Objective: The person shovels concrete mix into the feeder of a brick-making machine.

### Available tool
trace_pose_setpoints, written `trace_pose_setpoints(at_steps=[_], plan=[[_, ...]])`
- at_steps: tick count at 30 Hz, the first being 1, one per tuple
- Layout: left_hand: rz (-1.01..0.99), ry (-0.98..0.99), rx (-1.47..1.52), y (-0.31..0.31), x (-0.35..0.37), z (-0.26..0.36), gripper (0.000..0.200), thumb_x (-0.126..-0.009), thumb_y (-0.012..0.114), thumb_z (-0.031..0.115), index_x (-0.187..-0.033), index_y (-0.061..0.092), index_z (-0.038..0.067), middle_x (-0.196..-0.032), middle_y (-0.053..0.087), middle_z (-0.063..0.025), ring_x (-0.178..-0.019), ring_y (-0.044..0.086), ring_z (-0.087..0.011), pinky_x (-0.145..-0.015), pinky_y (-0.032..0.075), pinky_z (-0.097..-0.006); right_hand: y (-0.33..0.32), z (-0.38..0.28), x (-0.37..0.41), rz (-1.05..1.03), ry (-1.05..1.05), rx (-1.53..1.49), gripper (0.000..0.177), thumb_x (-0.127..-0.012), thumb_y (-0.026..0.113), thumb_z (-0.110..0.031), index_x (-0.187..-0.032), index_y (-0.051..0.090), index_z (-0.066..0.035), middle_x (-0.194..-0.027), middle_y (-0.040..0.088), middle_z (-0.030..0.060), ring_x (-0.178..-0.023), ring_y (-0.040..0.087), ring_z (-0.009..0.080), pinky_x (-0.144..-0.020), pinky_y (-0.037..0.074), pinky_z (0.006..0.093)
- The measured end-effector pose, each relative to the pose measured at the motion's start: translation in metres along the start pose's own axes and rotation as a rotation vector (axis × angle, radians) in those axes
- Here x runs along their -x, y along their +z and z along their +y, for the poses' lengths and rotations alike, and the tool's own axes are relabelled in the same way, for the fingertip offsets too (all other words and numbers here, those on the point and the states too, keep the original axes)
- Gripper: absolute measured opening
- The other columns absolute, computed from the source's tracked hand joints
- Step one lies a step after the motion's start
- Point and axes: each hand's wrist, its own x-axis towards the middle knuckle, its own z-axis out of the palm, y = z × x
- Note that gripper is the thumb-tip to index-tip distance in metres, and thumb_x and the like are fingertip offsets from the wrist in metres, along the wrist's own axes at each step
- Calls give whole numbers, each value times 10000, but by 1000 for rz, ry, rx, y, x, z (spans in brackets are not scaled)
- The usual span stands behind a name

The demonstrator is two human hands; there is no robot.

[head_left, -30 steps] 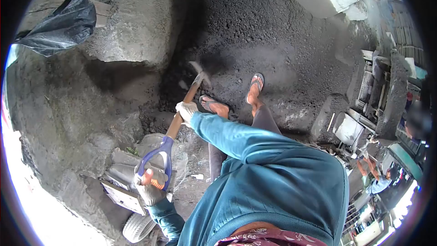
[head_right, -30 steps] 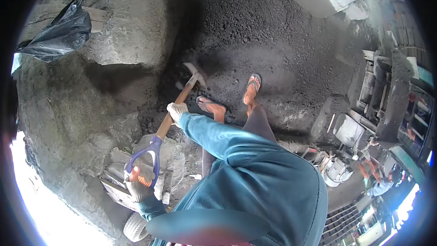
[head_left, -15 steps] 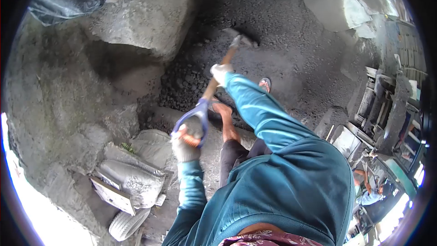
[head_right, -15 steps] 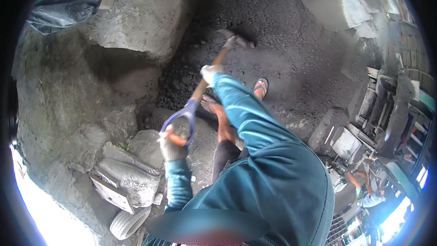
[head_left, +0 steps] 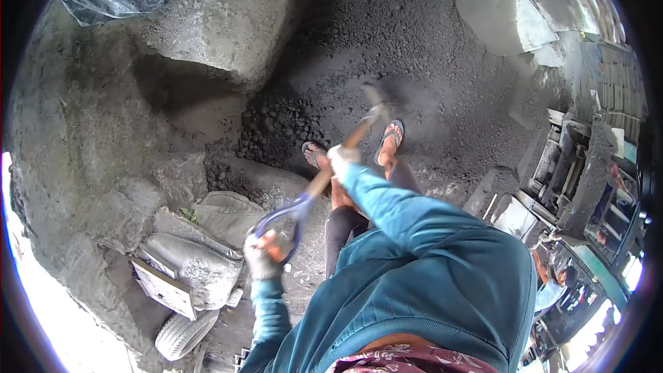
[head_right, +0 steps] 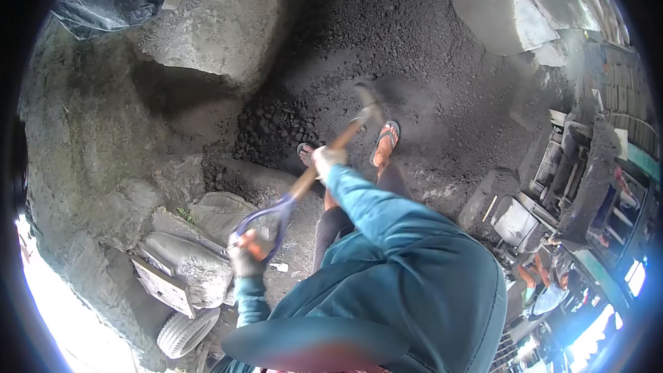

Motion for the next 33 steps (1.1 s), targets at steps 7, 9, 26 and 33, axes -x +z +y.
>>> trace_pose_setpoints(at_steps=[7,9,26,33], plan=[[-2,24,22,111,-12,-38,67,-899,637,99,-919,599,47,-728,589,-67,-553,570,-178,-509,504,-314,-93,-61,-40,-221,180,-220,282,-865,616,-278,-1082,617,-98,-917,637,163,-854,683,328,-774,559,520],[136,125,-42,109,23,-8,116,-898,639,97,-992,622,32,-741,601,-64,-556,577,-173,-487,509,-333,-51,-54,-15,-368,155,-214,236,-868,634,-277,-1038,627,-113,-893,633,115,-841,677,289,-756,560,469],[-530,1322,-1410,303,73,81,239,-868,632,266,-937,671,40,-804,609,-119,-769,609,-299,-893,467,-429,-251,-212,-63,-310,26,-925,130,-851,594,-124,-908,479,-145,-686,522,45,-588,557,227,-573,503,425],[-253,-36,-105,246,-75,80,346,-877,661,116,-1202,591,20,-975,666,-139,-820,674,-270,-738,583,-397,-341,-295,-29,-16,-185,-1236,103,-821,580,-99,-857,487,-122,-644,466,40,-557,517,246,-587,509,483]])
